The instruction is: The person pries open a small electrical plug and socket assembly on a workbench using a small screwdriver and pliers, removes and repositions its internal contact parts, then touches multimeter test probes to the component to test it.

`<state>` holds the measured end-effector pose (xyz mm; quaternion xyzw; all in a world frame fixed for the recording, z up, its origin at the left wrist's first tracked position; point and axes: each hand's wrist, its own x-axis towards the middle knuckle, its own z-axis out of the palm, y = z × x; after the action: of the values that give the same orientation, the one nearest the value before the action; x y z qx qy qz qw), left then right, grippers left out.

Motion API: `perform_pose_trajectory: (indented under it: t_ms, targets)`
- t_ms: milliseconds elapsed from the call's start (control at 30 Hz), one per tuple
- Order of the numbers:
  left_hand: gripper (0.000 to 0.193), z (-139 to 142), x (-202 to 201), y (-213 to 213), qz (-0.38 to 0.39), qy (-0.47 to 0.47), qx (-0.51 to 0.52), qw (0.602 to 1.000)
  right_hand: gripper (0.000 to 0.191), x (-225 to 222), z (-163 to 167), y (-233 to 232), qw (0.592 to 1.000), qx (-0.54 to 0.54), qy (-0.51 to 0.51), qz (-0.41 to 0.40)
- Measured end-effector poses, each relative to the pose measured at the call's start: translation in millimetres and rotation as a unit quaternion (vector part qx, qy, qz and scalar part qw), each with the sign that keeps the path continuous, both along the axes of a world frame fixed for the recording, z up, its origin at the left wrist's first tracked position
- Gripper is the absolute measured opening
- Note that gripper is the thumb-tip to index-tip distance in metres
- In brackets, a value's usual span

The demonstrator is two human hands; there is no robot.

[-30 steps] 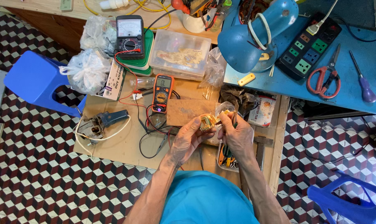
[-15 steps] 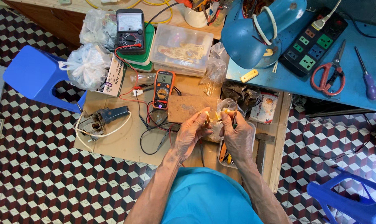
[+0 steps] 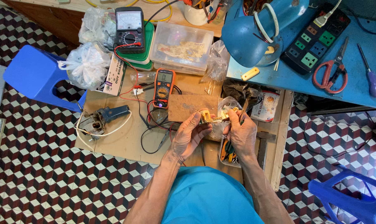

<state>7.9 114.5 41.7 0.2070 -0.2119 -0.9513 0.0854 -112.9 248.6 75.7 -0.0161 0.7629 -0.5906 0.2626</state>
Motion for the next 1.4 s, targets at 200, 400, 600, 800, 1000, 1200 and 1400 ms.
perform_pose_trajectory:
  t_ms: [200,400,600,800,1000,1200,1400]
  targets:
    - [0.049,-2,1,3,0.016,0.005,0.036,0.999,0.031,1,1,-4,0.999,-0.033,-0.027,-0.011]
    - [0.047,-8,-7,0,0.032,-0.017,0.028,0.999,0.03,5,11,-6,0.998,-0.03,0.035,0.031]
    - [0.05,-21,-16,1,0.035,-0.123,-0.101,0.987,0.026,16,14,-9,0.996,0.011,0.068,0.06]
    - [0.052,-20,-22,5,0.027,-0.155,-0.145,0.977,0.029,16,5,-12,0.989,-0.004,0.074,0.126]
    - [0.047,-13,-20,-1,-0.019,-0.17,-0.108,0.979,0.022,12,-8,-9,0.992,0.011,0.024,0.12]
    - [0.028,-18,-25,-1,0.008,-0.126,-0.012,0.992,0.015,14,-11,-10,0.947,0.037,0.274,0.163]
    - [0.03,-12,-25,-4,-0.024,-0.165,0.012,0.986,0.013,13,-6,-6,0.934,0.047,0.308,0.177]
